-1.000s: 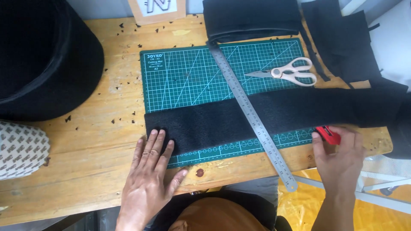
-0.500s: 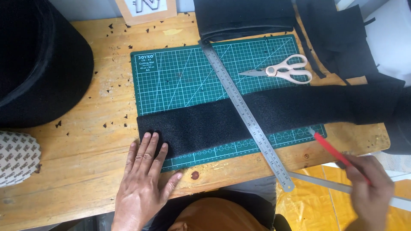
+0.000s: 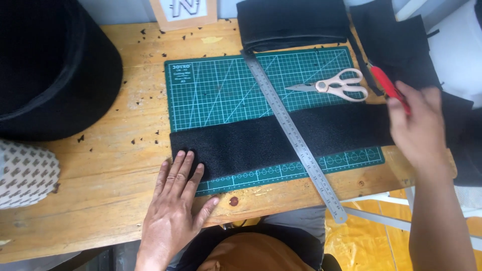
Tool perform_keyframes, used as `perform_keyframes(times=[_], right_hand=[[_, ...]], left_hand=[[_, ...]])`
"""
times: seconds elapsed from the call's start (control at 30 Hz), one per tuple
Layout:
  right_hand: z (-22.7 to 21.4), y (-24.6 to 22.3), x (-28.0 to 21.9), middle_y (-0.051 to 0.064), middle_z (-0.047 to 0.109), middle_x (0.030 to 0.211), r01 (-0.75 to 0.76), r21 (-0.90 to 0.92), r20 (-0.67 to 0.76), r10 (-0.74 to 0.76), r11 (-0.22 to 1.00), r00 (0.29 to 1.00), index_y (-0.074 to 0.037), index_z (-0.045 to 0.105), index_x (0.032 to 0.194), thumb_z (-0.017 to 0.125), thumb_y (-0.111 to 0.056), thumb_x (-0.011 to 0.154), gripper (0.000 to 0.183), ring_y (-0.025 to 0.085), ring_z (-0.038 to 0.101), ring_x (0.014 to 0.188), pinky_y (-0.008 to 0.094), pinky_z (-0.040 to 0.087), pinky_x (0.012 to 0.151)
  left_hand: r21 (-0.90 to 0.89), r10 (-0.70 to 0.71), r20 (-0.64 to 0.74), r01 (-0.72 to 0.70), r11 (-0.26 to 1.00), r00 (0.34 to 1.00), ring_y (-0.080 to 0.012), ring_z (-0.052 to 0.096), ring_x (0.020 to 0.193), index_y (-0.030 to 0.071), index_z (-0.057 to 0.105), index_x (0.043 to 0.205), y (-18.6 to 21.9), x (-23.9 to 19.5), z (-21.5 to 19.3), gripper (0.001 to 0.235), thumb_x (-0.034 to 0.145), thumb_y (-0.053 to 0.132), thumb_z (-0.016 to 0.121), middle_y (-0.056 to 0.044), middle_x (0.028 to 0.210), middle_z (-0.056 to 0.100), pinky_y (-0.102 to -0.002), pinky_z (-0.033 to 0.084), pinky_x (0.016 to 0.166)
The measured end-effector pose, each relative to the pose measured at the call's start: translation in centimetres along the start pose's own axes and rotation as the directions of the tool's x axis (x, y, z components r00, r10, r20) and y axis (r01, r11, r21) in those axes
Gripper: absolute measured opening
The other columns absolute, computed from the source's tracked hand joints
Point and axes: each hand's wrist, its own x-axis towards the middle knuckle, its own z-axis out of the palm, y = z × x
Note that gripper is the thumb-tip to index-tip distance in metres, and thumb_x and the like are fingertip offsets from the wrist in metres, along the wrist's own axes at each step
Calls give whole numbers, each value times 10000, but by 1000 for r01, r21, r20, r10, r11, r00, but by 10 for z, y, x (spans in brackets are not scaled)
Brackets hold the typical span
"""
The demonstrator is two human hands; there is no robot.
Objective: The person measures and cuts a piece of black fabric using a ruler and a utility knife on a green cutting mat. They then unroll a large roll of black fabric, measure a section, and cut a strip from it.
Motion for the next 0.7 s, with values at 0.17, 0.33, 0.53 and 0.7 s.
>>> perform_keyframes(times=[0.17, 0.33, 0.53, 0.7], right_hand=[[24, -32, 59, 299, 386, 1347, -194, -113, 291, 219, 975, 932, 49, 455, 1552, 410, -295, 1128, 548, 526, 540, 1147, 606, 416, 1030], [26, -43, 69, 247, 358, 1381, -301, -145, 368, 333, 943, 868, -17, 414, 1571, 435, -340, 1108, 565, 471, 538, 1173, 561, 435, 1043], [9, 29, 29, 308, 491, 1397, -224, -88, 154, 236, 971, 960, 9, 528, 1557, 471, -316, 1157, 519, 488, 530, 1220, 601, 376, 1022], [6, 128, -48, 352, 596, 1335, -124, 48, -183, 131, 991, 974, 151, 533, 1537, 560, 2, 1248, 326, 432, 584, 1224, 487, 440, 1036]], left_hand=[[-11, -1, 16, 1, 1000, 1000, -323, 269, 1556, -22, 507, 1445, -1, -2, 2, 707, 998, 526, 518, -235, 1623, 361, -486, 170, 1296], [-19, 4, 10, -4, 1000, 1000, -328, 282, 1552, -19, 508, 1443, -1, -1, 0, 704, 989, 518, 545, -238, 1617, 370, -493, 188, 1291], [-20, 16, 4, -16, 1000, 1000, -336, 283, 1555, -14, 505, 1446, -1, 0, -1, 707, 976, 510, 567, -233, 1622, 367, -506, 210, 1288], [-31, 30, -11, -30, 999, 999, -353, 316, 1541, -26, 531, 1414, 0, 2, -1, 690, 967, 498, 577, -243, 1603, 397, -524, 237, 1281]])
